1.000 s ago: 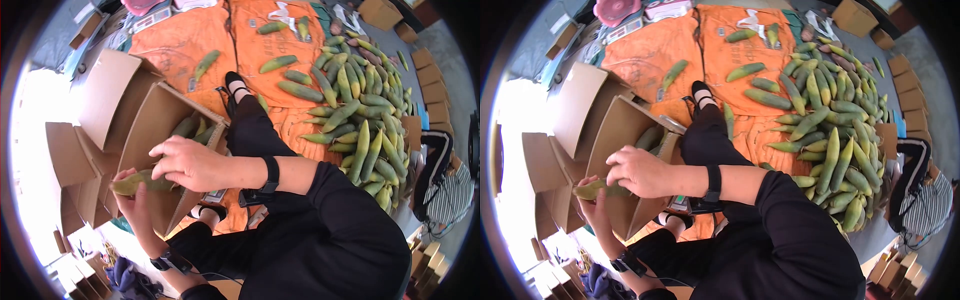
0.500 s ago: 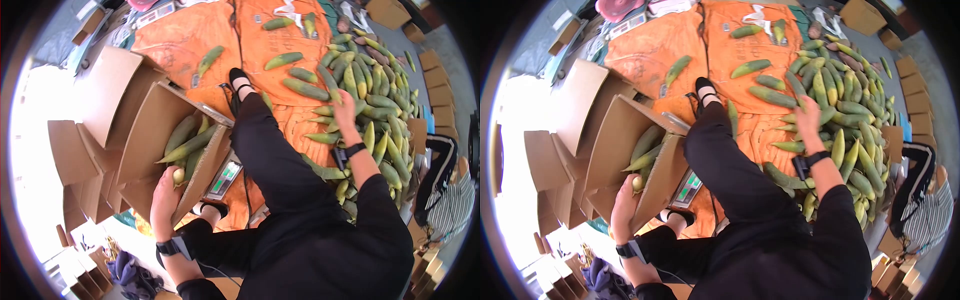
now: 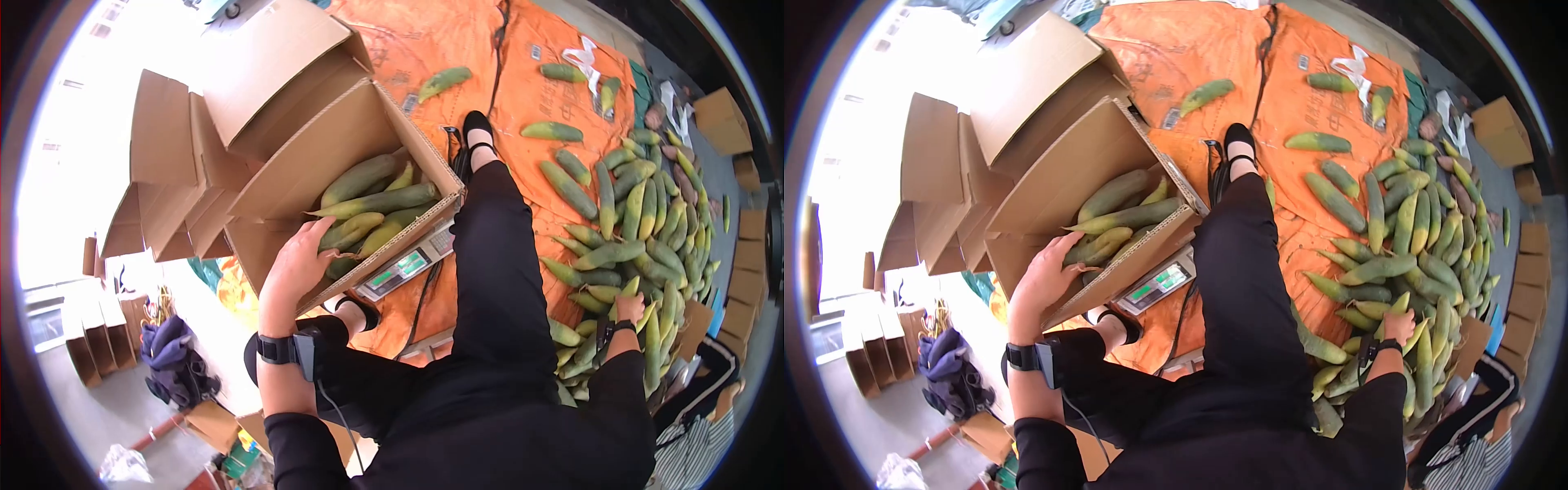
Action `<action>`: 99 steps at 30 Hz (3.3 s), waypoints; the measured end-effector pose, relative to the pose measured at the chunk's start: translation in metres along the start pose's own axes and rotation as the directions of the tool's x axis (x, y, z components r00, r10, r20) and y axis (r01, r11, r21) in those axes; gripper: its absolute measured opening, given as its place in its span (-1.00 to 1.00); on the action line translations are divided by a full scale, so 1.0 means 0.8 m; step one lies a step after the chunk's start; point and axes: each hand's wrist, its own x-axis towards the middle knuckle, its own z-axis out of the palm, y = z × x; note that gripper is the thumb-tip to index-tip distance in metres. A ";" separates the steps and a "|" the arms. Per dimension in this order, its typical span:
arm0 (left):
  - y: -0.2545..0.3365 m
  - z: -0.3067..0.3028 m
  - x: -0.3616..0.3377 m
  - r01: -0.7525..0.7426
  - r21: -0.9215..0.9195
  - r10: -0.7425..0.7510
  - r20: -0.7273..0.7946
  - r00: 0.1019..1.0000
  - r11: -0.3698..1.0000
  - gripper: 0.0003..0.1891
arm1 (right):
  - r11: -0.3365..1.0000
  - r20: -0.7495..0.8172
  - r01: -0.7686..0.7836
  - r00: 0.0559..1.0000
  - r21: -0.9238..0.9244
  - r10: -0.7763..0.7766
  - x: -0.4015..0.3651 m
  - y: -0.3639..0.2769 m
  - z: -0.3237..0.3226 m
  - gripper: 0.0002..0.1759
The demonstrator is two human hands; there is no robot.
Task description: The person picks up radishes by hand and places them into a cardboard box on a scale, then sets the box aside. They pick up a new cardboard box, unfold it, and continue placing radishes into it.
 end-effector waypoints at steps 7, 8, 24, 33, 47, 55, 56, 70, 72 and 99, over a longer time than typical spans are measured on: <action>0.003 -0.010 -0.008 -0.016 -0.073 0.010 -0.074 0.997 0.997 -0.53 | 0.980 0.189 0.196 0.964 -0.043 -0.185 -0.059 -0.050 0.018 -0.32; 0.002 -0.010 -0.010 -0.010 -0.079 0.004 -0.082 0.997 0.997 -0.53 | 0.967 0.222 0.256 0.943 -0.013 -0.247 -0.066 -0.055 0.027 -0.36; -0.021 -0.031 -0.029 -0.097 -0.229 0.006 -0.371 0.929 0.969 -0.62 | 0.548 -0.321 0.790 0.612 0.274 -0.722 -0.070 -0.082 -0.070 -0.18; -0.032 -0.036 -0.028 -0.160 -0.361 -0.020 -0.449 0.893 0.919 -0.57 | -0.372 -0.734 0.688 0.351 0.624 -0.582 -0.272 -0.270 -0.332 -0.38; 0.002 -0.054 -0.051 -0.228 -0.969 0.225 -0.202 0.953 0.099 -0.25 | -0.372 -0.422 -0.415 -0.033 0.831 -0.906 -0.557 -0.399 -0.297 -0.41; -0.006 -0.063 -0.057 -0.099 -0.888 -0.113 -0.166 0.980 0.449 -0.15 | -0.369 -0.370 0.054 0.008 0.928 -0.929 -0.489 -0.422 -0.257 -0.54; -0.007 -0.063 -0.056 -0.100 -0.852 -0.146 -0.202 0.968 0.513 -0.21 | -0.360 -0.382 0.219 0.065 0.907 -0.922 -0.460 -0.418 -0.250 -0.55; -0.030 -0.008 0.004 0.083 -0.629 -0.223 -0.148 0.963 0.773 -0.35 | 0.690 0.199 0.476 0.726 0.546 -0.658 -0.095 -0.181 0.103 -0.67; -0.045 0.000 0.010 0.054 -0.501 -0.163 -0.176 0.971 0.864 -0.39 | 0.776 0.374 0.252 0.763 0.578 -0.527 -0.135 -0.170 0.089 -0.57; -0.006 -0.017 -0.011 0.057 -0.343 -0.127 -0.186 0.974 0.938 -0.57 | -0.030 0.407 0.844 0.226 -0.535 -0.885 -0.191 -0.234 0.184 -0.61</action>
